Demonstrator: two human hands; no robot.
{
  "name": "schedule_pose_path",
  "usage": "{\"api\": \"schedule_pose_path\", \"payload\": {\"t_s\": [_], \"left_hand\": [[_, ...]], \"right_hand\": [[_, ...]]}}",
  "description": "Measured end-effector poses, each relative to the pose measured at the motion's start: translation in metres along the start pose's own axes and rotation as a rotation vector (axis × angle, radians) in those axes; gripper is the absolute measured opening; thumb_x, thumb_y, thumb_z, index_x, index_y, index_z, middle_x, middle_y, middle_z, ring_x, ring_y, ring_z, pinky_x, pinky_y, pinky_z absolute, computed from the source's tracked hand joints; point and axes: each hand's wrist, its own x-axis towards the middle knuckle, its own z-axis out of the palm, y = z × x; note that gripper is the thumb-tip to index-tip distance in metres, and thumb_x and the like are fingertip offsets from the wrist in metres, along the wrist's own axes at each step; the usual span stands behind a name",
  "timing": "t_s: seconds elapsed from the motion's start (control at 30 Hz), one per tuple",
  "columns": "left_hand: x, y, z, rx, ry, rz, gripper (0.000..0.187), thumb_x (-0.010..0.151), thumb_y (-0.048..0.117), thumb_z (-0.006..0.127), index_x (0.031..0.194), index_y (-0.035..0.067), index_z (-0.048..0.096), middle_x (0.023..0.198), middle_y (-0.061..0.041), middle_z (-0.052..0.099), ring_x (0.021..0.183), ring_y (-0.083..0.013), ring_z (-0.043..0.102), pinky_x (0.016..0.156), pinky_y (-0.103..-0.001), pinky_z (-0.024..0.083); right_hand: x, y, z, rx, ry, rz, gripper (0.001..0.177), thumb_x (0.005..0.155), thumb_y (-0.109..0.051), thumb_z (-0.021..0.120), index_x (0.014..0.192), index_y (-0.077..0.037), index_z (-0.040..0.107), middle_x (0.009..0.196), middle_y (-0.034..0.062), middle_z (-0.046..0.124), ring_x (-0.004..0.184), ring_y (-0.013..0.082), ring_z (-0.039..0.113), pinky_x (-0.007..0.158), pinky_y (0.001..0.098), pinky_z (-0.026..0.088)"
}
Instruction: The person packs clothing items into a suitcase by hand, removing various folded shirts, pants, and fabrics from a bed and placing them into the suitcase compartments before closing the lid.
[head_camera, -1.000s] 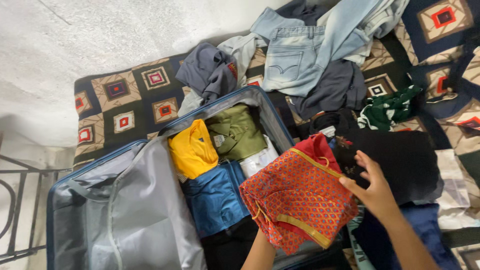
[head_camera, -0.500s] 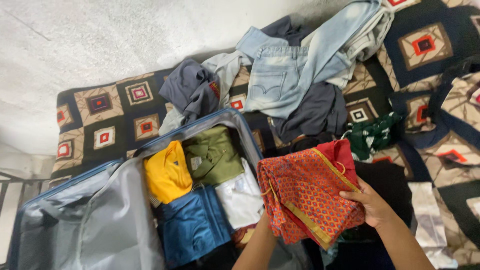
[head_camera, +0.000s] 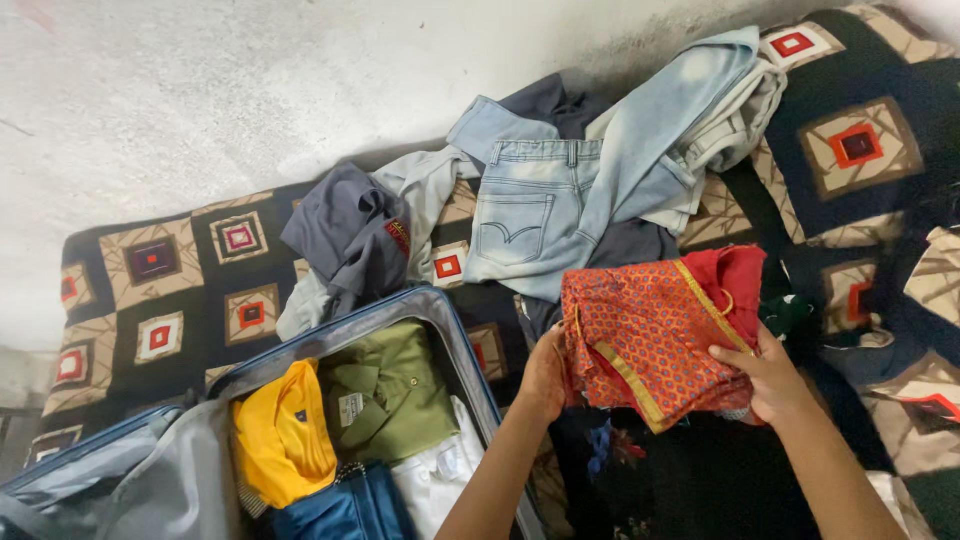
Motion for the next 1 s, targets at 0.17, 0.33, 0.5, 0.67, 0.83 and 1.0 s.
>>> {"api": "schedule_pose_path", "payload": {"t_s": [0.17, 0.33, 0.5, 0.67, 0.83, 1.0], "left_hand": [[0.050, -0.041, -0.087, 0.245, 0.575, -0.134, 0.032, 0.102, 0.041, 0.046, 0.114, 0.020, 0.067, 0.096, 0.000, 0.072, 0.078, -0.0176, 0.069, 0.065, -0.034, 0.054], [0.059, -0.066, -0.157, 0.488, 0.833, -0.236, 0.021, 0.094, 0.033, 0.055, 0.101, 0.016, 0.065, 0.084, -0.001, 0.066, 0.069, -0.0144, 0.063, 0.058, -0.033, 0.052], [0.070, -0.076, -0.159, 0.667, 0.777, 0.135, 0.023, 0.089, 0.012, 0.063, 0.110, 0.003, 0.065, 0.091, -0.007, 0.069, 0.077, -0.0166, 0.065, 0.070, -0.031, 0.054], [0.063, -0.072, -0.087, 0.341, 0.360, 0.073, 0.041, 0.092, 0.012, 0.062, 0.132, 0.007, 0.060, 0.113, -0.006, 0.066, 0.096, -0.0187, 0.062, 0.086, -0.034, 0.048], [0.032, -0.049, 0.001, 0.732, 0.257, -0.062, 0.049, 0.095, 0.026, 0.058, 0.140, 0.007, 0.062, 0.137, -0.003, 0.063, 0.124, -0.0110, 0.054, 0.102, -0.031, 0.039], [-0.030, -0.027, 0.045, 0.509, 0.268, -0.069, 0.048, 0.097, 0.028, 0.060, 0.140, 0.008, 0.062, 0.138, -0.010, 0.061, 0.119, -0.0279, 0.051, 0.101, -0.042, 0.041]], "right_hand": [[0.056, 0.068, -0.043, -0.269, 0.028, -0.066, 0.070, 0.075, 0.003, 0.077, 0.141, -0.006, 0.055, 0.128, 0.0050, 0.069, 0.113, 0.0164, 0.066, 0.098, 0.0335, 0.051], [0.061, 0.116, -0.067, -0.567, 0.181, -0.014, 0.066, 0.075, -0.002, 0.080, 0.137, -0.003, 0.058, 0.119, 0.0112, 0.072, 0.104, 0.0218, 0.068, 0.093, 0.0370, 0.053], [0.039, 0.104, -0.047, -0.835, 0.312, -0.178, 0.074, 0.074, -0.012, 0.085, 0.142, -0.004, 0.057, 0.121, 0.0150, 0.071, 0.107, 0.0251, 0.067, 0.095, 0.0383, 0.051], [0.012, 0.072, -0.020, -0.801, 0.413, -0.330, 0.074, 0.080, -0.011, 0.076, 0.149, -0.003, 0.051, 0.132, 0.0165, 0.066, 0.112, 0.0276, 0.068, 0.095, 0.0372, 0.053], [-0.014, 0.037, 0.010, -0.950, 0.396, -0.542, 0.071, 0.080, -0.009, 0.078, 0.146, -0.002, 0.054, 0.142, 0.0181, 0.059, 0.125, 0.0285, 0.060, 0.100, 0.0402, 0.052], [-0.052, 0.013, 0.058, -0.689, 0.259, -0.542, 0.062, 0.085, -0.009, 0.074, 0.143, -0.003, 0.053, 0.145, 0.0131, 0.058, 0.130, 0.0244, 0.059, 0.097, 0.0367, 0.054]]}}
